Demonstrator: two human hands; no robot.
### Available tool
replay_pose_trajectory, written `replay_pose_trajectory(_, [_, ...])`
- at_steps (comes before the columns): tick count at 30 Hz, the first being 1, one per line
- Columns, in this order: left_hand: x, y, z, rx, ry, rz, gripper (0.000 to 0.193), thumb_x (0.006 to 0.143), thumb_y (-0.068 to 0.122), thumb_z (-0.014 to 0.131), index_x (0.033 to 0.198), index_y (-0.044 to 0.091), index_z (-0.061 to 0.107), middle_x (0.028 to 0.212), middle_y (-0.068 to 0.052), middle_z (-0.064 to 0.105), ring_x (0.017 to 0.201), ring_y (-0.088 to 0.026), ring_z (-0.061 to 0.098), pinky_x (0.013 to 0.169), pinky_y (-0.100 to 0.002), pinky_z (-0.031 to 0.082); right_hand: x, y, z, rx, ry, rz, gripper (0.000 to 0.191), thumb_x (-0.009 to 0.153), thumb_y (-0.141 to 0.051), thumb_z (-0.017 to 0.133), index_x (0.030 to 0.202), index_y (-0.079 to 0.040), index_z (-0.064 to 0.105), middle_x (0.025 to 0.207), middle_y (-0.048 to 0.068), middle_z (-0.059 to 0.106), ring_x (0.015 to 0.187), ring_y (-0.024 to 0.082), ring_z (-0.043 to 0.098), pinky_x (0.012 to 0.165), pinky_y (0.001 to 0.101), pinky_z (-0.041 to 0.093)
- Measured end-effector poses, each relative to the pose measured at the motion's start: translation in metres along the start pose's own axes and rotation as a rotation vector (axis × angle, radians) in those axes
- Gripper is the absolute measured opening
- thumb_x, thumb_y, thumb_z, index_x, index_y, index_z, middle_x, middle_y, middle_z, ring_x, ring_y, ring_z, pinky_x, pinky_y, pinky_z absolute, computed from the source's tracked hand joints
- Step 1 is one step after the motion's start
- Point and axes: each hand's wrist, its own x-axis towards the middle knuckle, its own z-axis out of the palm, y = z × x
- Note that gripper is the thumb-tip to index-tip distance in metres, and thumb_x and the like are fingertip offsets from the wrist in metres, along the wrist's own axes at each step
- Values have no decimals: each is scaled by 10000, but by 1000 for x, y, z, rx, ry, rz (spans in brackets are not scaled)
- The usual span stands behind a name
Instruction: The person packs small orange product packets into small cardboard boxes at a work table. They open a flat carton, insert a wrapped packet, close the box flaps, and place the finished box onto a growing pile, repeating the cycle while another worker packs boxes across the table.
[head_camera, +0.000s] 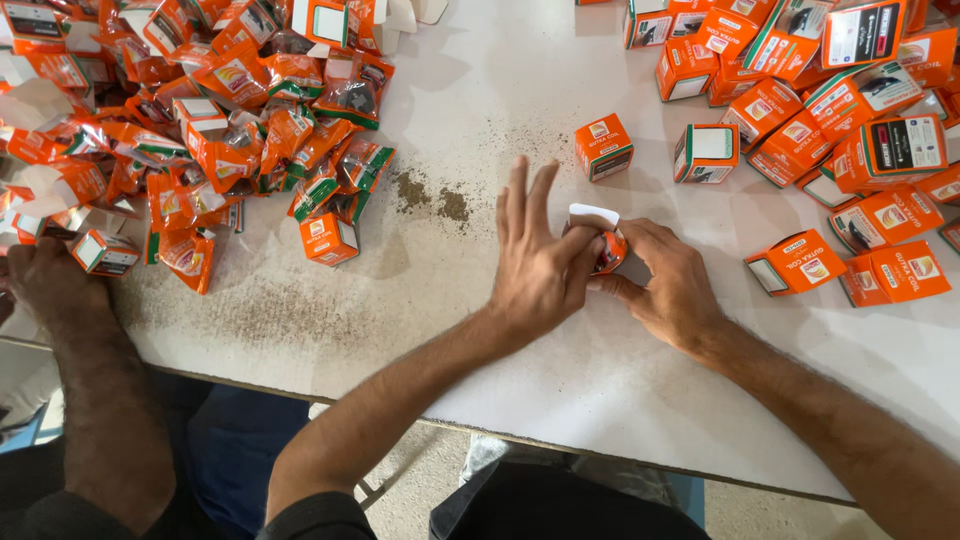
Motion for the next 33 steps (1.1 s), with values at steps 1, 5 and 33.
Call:
replay_pose_trajectory(1, [6,1,1,-29,-44,-56,151,937,205,693,1034,118,769,1514,-339,387,1511,-583,130,1172,-689,223,0,1,0,-14,-1,-1,615,713,-184,898,1231,-6,619,1177,152,694,1089,368,663,906,442,546])
replay_pose_trajectory(5, [9,10,-4,41,18,-8,182,907,139,694,1065,96,773,1502,-273,392,1445,-535,334,1169,-624,374,-5,2,2,-87,9,6,650,710,-213,902,1235,34,609,1178,193,687,1084,393,653,899,460,538])
replay_pose_trajectory(33, [10,-20,-12,-464,-290,-211,295,974,118,689,1263,74,731,1143,-88,746,1062,-260,673,894,-367,600,-12,-8,8,-208,48,-153,366,830,-130,815,1095,-10,592,1178,218,716,873,357,712,764,453,569])
